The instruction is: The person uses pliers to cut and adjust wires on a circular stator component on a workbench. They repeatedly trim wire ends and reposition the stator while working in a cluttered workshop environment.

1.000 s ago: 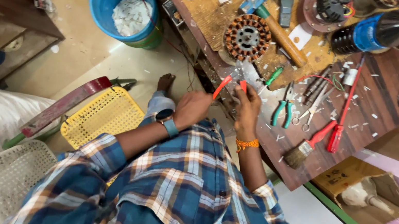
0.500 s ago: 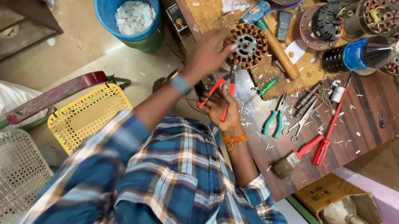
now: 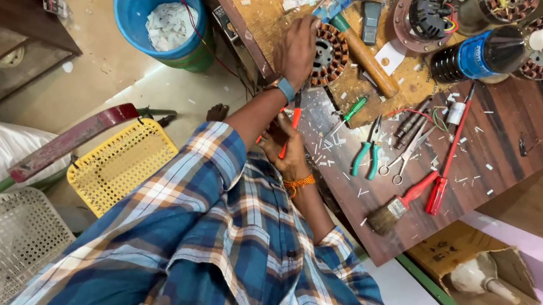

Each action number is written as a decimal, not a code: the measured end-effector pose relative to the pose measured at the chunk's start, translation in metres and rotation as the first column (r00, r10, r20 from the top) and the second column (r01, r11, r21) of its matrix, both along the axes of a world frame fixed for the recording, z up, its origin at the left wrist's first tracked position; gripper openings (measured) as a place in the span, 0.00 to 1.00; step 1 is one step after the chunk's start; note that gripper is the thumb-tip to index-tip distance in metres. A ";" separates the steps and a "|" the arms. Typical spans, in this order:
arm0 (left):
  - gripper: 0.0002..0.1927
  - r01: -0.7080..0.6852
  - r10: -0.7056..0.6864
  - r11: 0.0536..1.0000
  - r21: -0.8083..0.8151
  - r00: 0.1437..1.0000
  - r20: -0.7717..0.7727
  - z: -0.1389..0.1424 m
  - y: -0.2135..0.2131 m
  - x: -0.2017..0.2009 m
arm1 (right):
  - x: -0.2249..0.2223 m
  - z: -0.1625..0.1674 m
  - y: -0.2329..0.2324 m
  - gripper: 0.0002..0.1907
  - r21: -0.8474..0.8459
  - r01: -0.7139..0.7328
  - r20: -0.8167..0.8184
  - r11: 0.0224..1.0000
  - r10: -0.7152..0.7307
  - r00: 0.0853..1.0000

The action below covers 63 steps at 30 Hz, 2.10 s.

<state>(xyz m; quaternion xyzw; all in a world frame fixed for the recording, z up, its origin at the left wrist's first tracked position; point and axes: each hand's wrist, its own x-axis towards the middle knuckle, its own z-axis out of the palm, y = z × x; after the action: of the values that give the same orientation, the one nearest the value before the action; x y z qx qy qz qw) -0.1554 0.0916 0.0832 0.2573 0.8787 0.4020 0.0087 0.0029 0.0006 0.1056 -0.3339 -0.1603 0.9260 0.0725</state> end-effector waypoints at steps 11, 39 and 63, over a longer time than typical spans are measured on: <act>0.17 -0.024 0.025 1.000 0.014 0.998 -0.061 -0.005 -0.001 -0.001 | -0.002 0.015 -0.001 0.24 -0.023 0.018 -0.100 1.000 -0.020 0.995; 0.32 0.127 -0.214 0.960 0.251 0.909 0.357 -0.003 -0.017 -0.015 | 0.038 0.016 0.149 0.29 0.803 -0.054 0.467 0.593 -0.571 0.675; 0.20 0.849 -0.850 0.518 -0.105 0.525 0.048 0.058 -0.051 -0.056 | 0.131 -0.015 0.003 0.12 0.832 -0.130 0.545 0.540 -0.749 0.378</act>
<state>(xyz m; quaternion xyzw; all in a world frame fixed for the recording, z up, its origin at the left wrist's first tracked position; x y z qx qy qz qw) -0.2113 0.0411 0.1415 0.6540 0.6633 0.2939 0.2141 0.1340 0.0039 0.0903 -0.7170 -0.4748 0.4029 0.3133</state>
